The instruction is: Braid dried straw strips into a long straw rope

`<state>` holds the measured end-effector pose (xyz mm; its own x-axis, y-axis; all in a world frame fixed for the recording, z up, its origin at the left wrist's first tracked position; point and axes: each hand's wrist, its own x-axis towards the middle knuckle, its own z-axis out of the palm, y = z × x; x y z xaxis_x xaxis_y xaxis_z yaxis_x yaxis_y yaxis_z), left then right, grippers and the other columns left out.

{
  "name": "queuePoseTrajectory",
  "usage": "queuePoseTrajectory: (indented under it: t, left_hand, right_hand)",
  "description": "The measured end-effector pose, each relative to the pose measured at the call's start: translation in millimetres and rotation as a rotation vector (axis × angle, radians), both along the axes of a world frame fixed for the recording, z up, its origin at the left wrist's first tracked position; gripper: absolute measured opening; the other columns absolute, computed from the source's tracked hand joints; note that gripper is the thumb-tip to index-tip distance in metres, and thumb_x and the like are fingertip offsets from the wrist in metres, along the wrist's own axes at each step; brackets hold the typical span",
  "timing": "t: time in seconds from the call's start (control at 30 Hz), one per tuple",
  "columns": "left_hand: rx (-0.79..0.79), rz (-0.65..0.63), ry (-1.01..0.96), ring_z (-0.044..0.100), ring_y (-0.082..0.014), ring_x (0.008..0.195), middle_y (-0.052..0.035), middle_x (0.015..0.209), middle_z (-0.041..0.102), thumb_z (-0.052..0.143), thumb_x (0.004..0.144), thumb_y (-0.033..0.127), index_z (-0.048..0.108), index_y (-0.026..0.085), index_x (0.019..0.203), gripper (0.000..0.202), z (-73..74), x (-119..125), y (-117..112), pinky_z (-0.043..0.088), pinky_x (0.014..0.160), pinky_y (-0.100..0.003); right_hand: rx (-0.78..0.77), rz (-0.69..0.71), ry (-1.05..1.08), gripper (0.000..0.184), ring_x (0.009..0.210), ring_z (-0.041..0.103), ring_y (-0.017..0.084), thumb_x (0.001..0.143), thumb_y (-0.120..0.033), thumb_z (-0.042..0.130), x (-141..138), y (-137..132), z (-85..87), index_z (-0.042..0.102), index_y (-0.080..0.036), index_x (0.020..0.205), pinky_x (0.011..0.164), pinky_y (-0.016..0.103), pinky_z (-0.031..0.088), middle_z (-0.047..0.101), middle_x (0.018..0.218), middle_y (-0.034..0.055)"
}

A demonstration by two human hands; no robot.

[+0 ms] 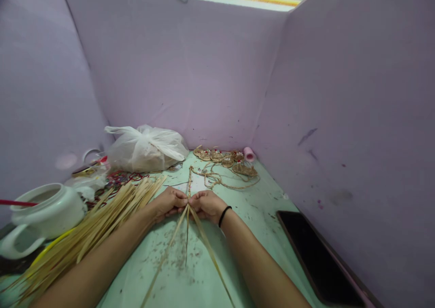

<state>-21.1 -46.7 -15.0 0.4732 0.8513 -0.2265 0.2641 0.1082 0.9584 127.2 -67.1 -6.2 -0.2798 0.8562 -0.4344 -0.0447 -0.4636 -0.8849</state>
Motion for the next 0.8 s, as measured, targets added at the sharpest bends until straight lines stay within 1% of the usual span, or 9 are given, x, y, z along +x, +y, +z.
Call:
queuePoseTrajectory:
  t: [0.07,0.1,0.2,0.23,0.3,0.47,0.57,0.67,0.8]
  left_hand:
    - [0.006,-0.006,-0.002,0.024,-0.002,0.028,0.0053,0.038,0.04,0.053,0.06,0.029,0.05,0.013,0.05,0.019,-1.0,0,0,0.013,0.03,-0.018]
    - [0.009,-0.008,0.0,0.024,-0.002,0.028,0.0051,0.039,0.041,0.053,0.06,0.029,0.051,0.013,0.052,0.018,-1.3,0,0,0.013,0.03,-0.018]
    - [0.016,-0.007,0.044,0.023,-0.0025,0.027,0.0047,0.038,0.041,0.052,0.058,0.027,0.052,0.012,0.052,0.016,-1.8,-1,3,0.013,0.03,-0.018]
    - [0.014,-0.004,0.068,0.023,-0.0028,0.026,0.0046,0.037,0.041,0.052,0.058,0.026,0.052,0.013,0.052,0.015,-1.7,-1,3,0.013,0.029,-0.019]
    - [-0.002,-0.015,0.106,0.022,-0.0034,0.026,0.0047,0.036,0.039,0.052,0.057,0.025,0.051,0.013,0.05,0.013,-0.7,-3,5,0.012,0.029,-0.019]
    - [-0.052,-0.133,0.089,0.027,-0.0038,0.029,0.0049,0.038,0.039,0.053,0.057,0.026,0.05,0.014,0.05,0.014,7.6,-9,3,0.015,0.031,-0.018]
    - [-0.044,-0.11,0.127,0.028,-0.0045,0.03,0.0057,0.037,0.038,0.057,0.053,0.025,0.053,0.013,0.054,0.012,11.3,-8,1,0.017,0.033,-0.018]
    - [0.04,-0.073,0.188,0.026,-0.0045,0.032,0.0063,0.034,0.035,0.057,0.05,0.021,0.053,0.012,0.051,0.01,10.3,-4,0,0.016,0.035,-0.019]
    - [0.173,-0.046,0.278,0.026,-0.0043,0.038,0.0053,0.038,0.035,0.051,0.048,0.015,0.054,0.011,0.048,0.005,6.4,0,1,0.017,0.038,-0.019]
  right_hand:
    - [-0.044,0.064,0.078,0.011,0.043,0.048,0.007,0.071,-0.011,0.053,0,0,-0.5,0.049,-0.012,0.061,0.048,0.022,0.047,0.052,0.05,-0.0011]
    - [-0.061,0.088,0.096,0.012,0.04,0.045,0.005,0.073,-0.011,0.051,0,0,-1.0,0.05,-0.012,0.061,0.044,0.019,0.045,0.051,0.049,-0.0013]
    - [-0.071,0.099,0.035,0.02,0.029,0.027,0.0,0.075,-0.013,0.049,0,1,-4.0,0.047,-0.011,0.055,0.028,0.011,0.023,0.04,0.041,-0.0053]
    - [-0.063,0.089,-0.01,0.022,0.028,0.023,0.0,0.074,-0.014,0.05,0,1,-5.4,0.045,-0.012,0.053,0.026,0.011,0.016,0.037,0.039,-0.0066]
    - [-0.034,0.074,-0.091,0.025,0.026,0.019,0.0,0.072,-0.017,0.053,0,2,-8.4,0.042,-0.013,0.05,0.025,0.013,0.009,0.033,0.036,-0.008]
    - [0.045,0.066,-0.136,0.022,0.026,0.018,0.001,0.064,-0.019,0.057,0,3,-13.6,0.041,-0.015,0.05,0.026,0.015,0.008,0.034,0.035,-0.0089]
    - [0.066,0.037,-0.181,0.019,0.025,0.019,0.001,0.061,-0.015,0.055,-3,2,-14.7,0.04,-0.016,0.049,0.026,0.016,0.008,0.035,0.034,-0.0087]
    - [0.08,-0.007,-0.232,0.016,0.025,0.019,0.001,0.058,-0.012,0.052,-6,0,-14.7,0.041,-0.015,0.047,0.027,0.017,0.009,0.038,0.034,-0.0077]
    - [0.079,-0.01,-0.191,0.017,0.026,0.018,0.001,0.06,-0.016,0.053,-7,-1,-14.4,0.042,-0.015,0.048,0.027,0.017,0.007,0.039,0.036,-0.0068]
